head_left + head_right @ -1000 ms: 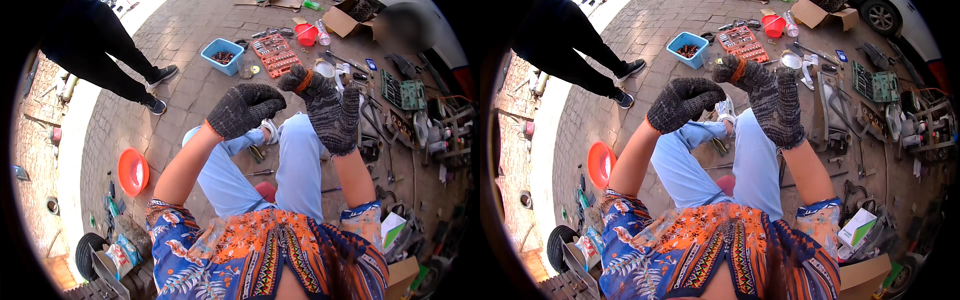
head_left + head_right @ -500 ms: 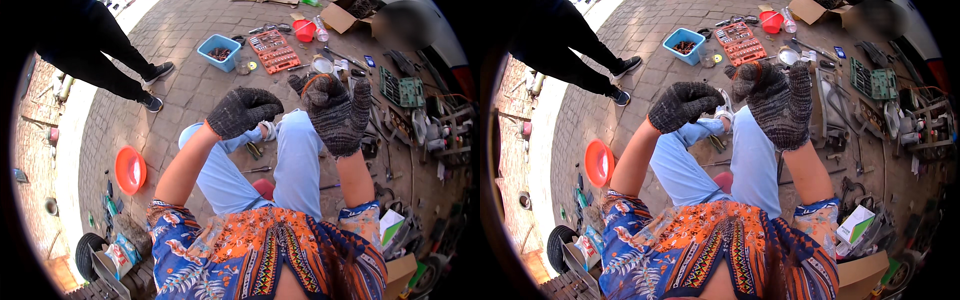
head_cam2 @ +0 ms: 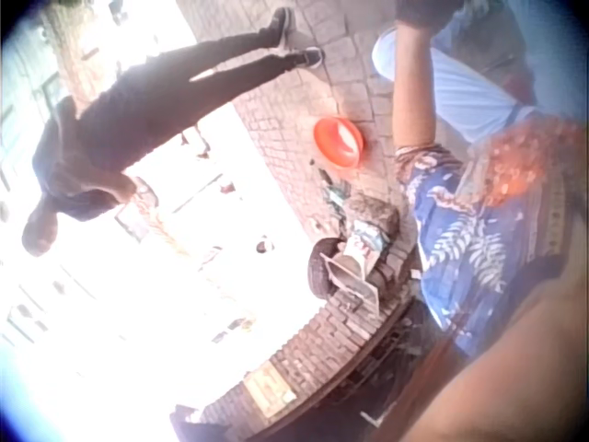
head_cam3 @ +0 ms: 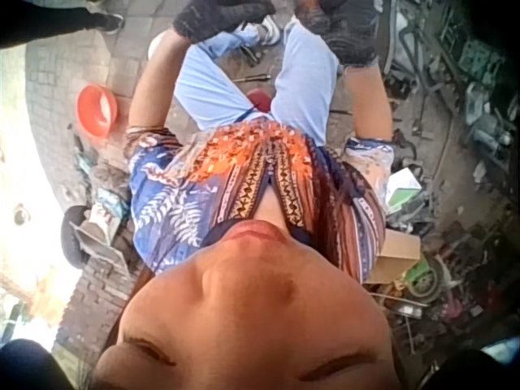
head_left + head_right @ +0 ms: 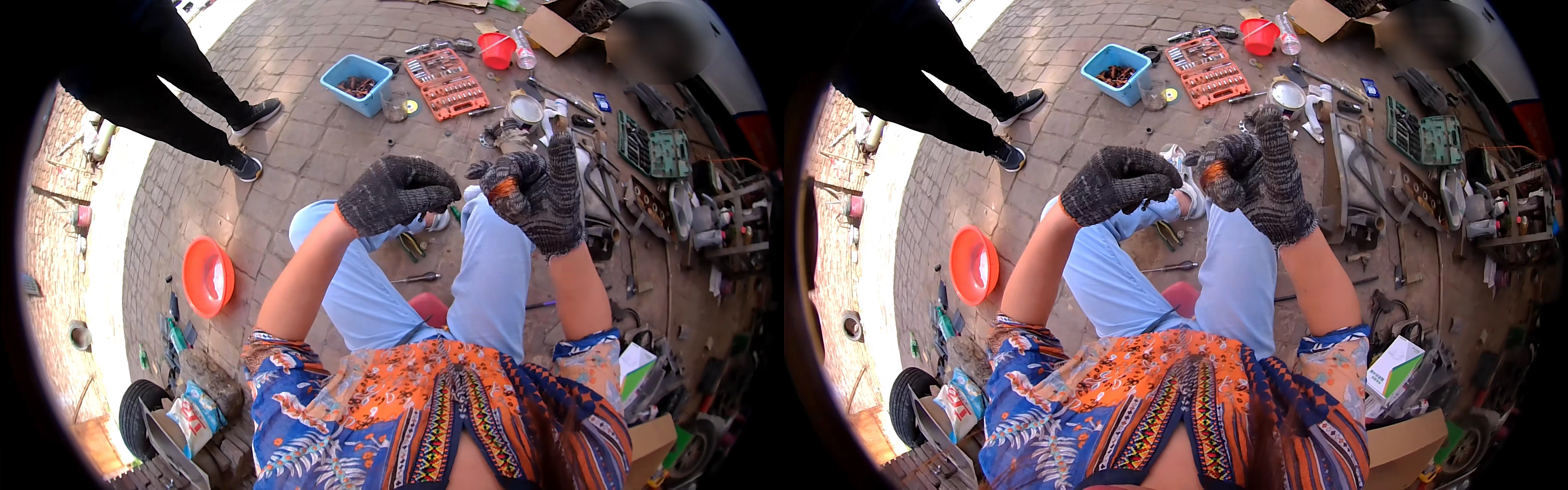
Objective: The person sits on the ground in a workshop area and uses a screwdriver to manipulate a small electronic component held in gloved hands. The person repeatedly adjusts the component and uses the tool to probe or tighten parts of the device.
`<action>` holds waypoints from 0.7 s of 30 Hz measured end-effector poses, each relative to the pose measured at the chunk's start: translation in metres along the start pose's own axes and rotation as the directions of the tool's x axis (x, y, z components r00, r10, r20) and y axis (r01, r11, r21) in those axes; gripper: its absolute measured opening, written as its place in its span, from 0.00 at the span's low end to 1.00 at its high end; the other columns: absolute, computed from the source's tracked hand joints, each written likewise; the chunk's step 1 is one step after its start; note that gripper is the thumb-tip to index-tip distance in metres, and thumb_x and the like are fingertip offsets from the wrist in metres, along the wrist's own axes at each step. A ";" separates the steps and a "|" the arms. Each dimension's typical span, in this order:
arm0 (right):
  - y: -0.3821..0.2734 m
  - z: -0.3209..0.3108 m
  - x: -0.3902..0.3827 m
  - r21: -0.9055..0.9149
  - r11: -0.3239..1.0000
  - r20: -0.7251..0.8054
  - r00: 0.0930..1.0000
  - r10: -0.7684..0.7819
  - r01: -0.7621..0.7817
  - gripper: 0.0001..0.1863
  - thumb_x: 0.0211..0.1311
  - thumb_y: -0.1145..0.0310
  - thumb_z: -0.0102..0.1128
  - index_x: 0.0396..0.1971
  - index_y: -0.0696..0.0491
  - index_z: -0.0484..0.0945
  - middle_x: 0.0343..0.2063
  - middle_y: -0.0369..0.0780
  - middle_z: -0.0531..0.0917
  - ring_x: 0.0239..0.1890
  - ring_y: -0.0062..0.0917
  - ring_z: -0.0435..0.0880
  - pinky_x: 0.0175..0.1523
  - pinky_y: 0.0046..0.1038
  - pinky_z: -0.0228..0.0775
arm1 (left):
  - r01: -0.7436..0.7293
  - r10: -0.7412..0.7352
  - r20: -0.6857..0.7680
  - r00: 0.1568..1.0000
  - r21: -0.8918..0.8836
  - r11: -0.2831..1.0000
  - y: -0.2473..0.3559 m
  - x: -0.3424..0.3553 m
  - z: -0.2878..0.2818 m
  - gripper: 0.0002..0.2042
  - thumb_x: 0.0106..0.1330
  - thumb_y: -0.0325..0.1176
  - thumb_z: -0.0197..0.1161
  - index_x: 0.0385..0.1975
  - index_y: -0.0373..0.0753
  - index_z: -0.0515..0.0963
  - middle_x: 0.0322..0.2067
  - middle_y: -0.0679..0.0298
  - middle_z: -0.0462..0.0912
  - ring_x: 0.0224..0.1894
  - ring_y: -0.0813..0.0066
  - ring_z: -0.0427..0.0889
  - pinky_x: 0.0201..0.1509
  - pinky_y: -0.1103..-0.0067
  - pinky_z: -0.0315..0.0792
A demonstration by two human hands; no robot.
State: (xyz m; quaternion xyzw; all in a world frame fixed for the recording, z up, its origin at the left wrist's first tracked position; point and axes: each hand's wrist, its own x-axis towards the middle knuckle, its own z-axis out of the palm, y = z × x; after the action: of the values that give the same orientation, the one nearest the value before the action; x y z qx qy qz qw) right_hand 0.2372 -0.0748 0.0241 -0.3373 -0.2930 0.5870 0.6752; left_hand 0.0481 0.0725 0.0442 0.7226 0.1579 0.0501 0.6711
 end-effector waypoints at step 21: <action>0.031 0.024 0.008 -0.962 0.069 0.200 0.857 -0.475 0.263 0.20 0.62 0.66 0.49 0.53 0.58 0.69 0.48 0.48 0.75 0.54 0.35 0.73 0.66 0.39 0.52 | -0.153 0.168 -0.075 0.983 0.169 0.974 -0.027 0.018 0.000 0.11 0.56 0.28 0.62 0.39 0.33 0.79 0.32 0.61 0.83 0.34 0.79 0.80 0.41 0.79 0.74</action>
State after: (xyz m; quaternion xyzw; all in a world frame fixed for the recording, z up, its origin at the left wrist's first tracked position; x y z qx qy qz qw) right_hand 0.2008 -0.0619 0.0136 -0.6471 -0.6135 0.0410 0.4507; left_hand 0.0608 0.0793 0.0154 0.7823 0.1322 0.1231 0.5961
